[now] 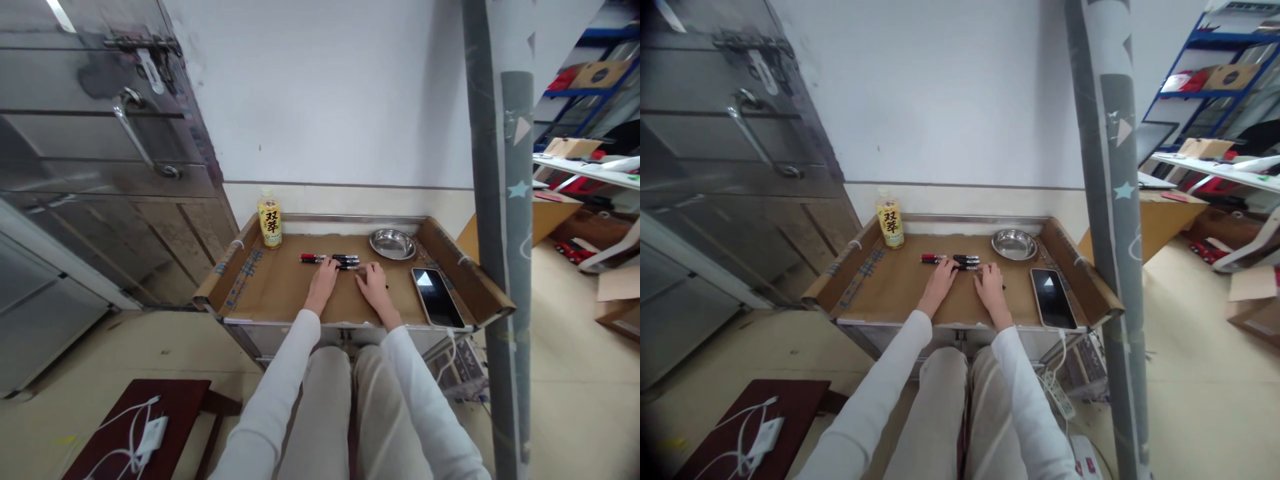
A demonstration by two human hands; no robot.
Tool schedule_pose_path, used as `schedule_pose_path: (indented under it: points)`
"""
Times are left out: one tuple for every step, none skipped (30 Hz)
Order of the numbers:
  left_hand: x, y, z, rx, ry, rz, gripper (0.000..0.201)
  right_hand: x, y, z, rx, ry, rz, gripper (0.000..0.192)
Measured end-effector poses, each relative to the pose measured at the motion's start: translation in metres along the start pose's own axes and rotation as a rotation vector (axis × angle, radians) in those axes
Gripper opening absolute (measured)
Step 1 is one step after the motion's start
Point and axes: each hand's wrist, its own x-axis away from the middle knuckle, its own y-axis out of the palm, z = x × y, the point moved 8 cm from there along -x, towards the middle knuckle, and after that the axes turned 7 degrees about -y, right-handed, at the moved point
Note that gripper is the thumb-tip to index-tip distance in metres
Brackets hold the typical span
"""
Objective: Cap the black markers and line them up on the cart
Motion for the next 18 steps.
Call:
schedule_pose_path:
  points:
    - [0.000, 0.001, 0.000, -0.007, 0.001, 0.001, 0.016, 0.000, -0.001, 0.000, -0.004, -0.003, 0.005, 0.026]
    - [0.000, 0.001, -0.001, -0.014, 0.005, 0.007, 0.016, 0.001, -0.002, 0.001, 0.002, 0.005, 0.012, 0.027]
    - [0.000, 0.001, -0.001, -0.022, 0.012, 0.017, 0.016, 0.001, -0.005, 0.004, 0.015, 0.018, 0.019, 0.028]
    - [0.000, 0.000, 0.000, -0.029, 0.023, 0.030, 0.016, 0.002, -0.008, 0.007, 0.036, 0.036, 0.026, 0.028]
    - [0.000, -0.001, 0.000, -0.035, 0.036, 0.043, 0.016, 0.004, -0.012, 0.011, 0.062, 0.056, 0.033, 0.029]
    - [0.000, -0.002, 0.001, -0.040, 0.050, 0.056, 0.016, 0.006, -0.015, 0.015, 0.085, 0.070, 0.035, 0.030]
    - [0.001, -0.003, 0.003, -0.044, 0.062, 0.068, 0.016, 0.007, -0.018, 0.019, 0.106, 0.083, 0.035, 0.031]
    - [0.001, -0.004, 0.004, -0.047, 0.073, 0.075, 0.016, 0.009, -0.021, 0.025, 0.124, 0.094, 0.029, 0.031]
    - [0.002, -0.005, 0.005, -0.049, 0.086, 0.078, 0.017, 0.011, -0.023, 0.030, 0.140, 0.109, 0.020, 0.030]
    - [0.002, -0.005, 0.007, -0.051, 0.101, 0.077, 0.017, 0.012, -0.024, 0.036, 0.154, 0.126, 0.006, 0.029]
    - [0.003, -0.005, 0.008, -0.051, 0.117, 0.073, 0.017, 0.013, -0.024, 0.042, 0.166, 0.146, -0.014, 0.026]
    - [0.003, -0.005, 0.009, -0.048, 0.128, 0.068, 0.017, 0.014, -0.022, 0.047, 0.172, 0.161, -0.039, 0.021]
    - [0.003, -0.004, 0.010, -0.043, 0.134, 0.062, 0.018, 0.014, -0.018, 0.050, 0.163, 0.160, -0.066, 0.016]
    - [0.004, -0.004, 0.010, -0.034, 0.134, 0.059, 0.018, 0.013, -0.015, 0.051, 0.140, 0.143, -0.081, 0.014]
    - [0.004, -0.004, 0.009, -0.025, 0.131, 0.061, 0.019, 0.012, -0.012, 0.050, 0.108, 0.121, -0.081, 0.013]
    - [0.004, -0.004, 0.009, -0.015, 0.128, 0.065, 0.019, 0.010, -0.010, 0.048, 0.075, 0.097, -0.067, 0.014]
    - [0.004, -0.005, 0.008, -0.006, 0.126, 0.069, 0.020, 0.008, -0.008, 0.045, 0.041, 0.077, -0.045, 0.016]
    - [0.005, -0.005, 0.008, 0.001, 0.125, 0.073, 0.020, 0.006, -0.007, 0.042, 0.004, 0.064, -0.023, 0.018]
